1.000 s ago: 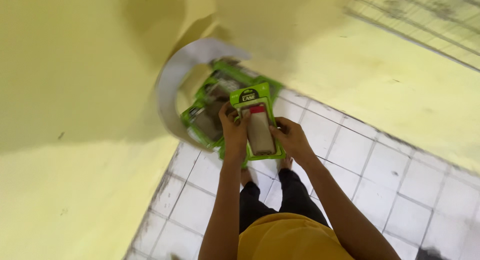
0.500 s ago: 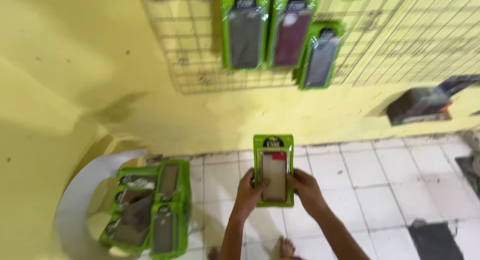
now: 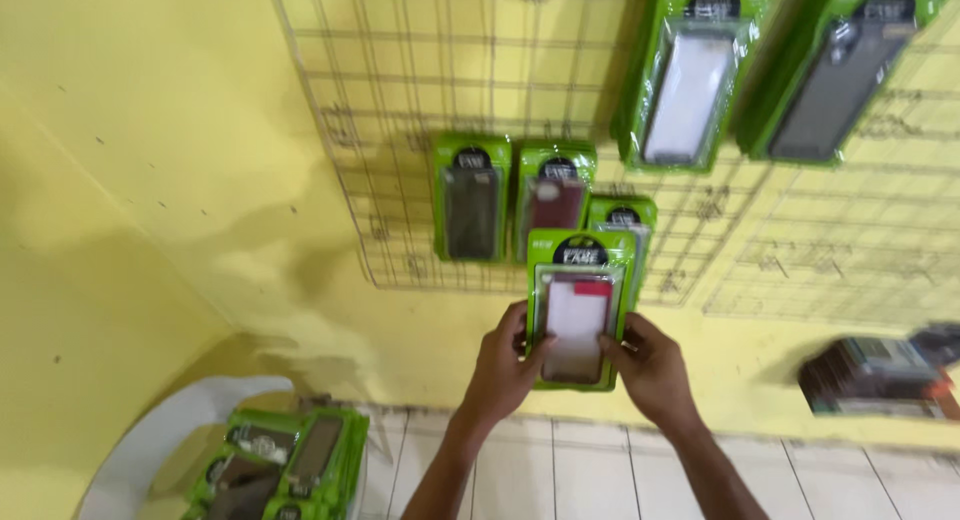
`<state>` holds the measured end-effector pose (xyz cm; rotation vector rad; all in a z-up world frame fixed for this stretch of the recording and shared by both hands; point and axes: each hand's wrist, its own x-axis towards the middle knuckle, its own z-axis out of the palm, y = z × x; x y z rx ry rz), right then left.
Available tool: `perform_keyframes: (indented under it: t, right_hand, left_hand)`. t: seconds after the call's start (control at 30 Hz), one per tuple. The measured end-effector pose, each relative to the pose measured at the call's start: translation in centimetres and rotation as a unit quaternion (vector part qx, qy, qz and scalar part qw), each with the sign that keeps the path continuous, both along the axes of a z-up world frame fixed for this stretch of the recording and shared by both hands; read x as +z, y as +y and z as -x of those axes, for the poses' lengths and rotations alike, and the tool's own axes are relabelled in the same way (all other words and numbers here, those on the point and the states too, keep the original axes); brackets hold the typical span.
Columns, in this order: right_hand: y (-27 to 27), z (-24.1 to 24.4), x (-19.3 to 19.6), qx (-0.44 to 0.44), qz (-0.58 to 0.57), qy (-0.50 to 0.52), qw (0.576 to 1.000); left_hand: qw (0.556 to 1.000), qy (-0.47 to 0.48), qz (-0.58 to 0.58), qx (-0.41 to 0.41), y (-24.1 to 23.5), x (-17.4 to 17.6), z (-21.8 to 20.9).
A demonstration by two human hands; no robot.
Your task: The person repeatedly takes packaged phone cases from a wall display, wipes them with a cloth, and places them on a white stool. The person handles the cases one at a time, cleaning the plastic packaging before stacking them.
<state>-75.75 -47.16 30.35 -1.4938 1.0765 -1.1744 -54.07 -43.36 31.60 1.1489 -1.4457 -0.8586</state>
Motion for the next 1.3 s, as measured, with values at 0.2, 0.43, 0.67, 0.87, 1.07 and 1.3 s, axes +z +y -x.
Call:
perform_keyframes:
  t: [0.2,0.43,0.67,0.87,1.07,1.3]
  right_hand:
    - [-8.8,-5.0,11.3,-0.019,0.131,0.002,0.991]
    - [-16.5,-10.8,18.6,-0.063,0.197,-0.003,0.978]
    - [-22.2,-12.3,17.4,-0.129,0.191,0.007,0.973]
    - [-25.2,-12.9,15.8,-0.149,0.196,0.018,0.969]
    - [-27.1,-13.1,14.4,-0.167,0.226,0.008,0.960]
    - [-26.2,-13.1,14.9,-0.157,0.216,-0.023,0.963]
  left_hand:
    - [0.987,-0.028,0.157,0.029,-9.6,10.2,-5.1]
    - [0.965,-0.096,0.241,0.024,-19.1,17.9,-9.8]
    - [0.975,-0.061,0.211,-0.032,-26.0,17.7,-11.5]
    - [0.961,-0.115,0.250,0.006,-29.1,16.7,-12.0]
    - [0.957,-0.124,0.260,0.031,-30.1,16.5,-12.1]
    - [0.960,-0.163,0.225,0.036,-29.9,16.7,-12.5]
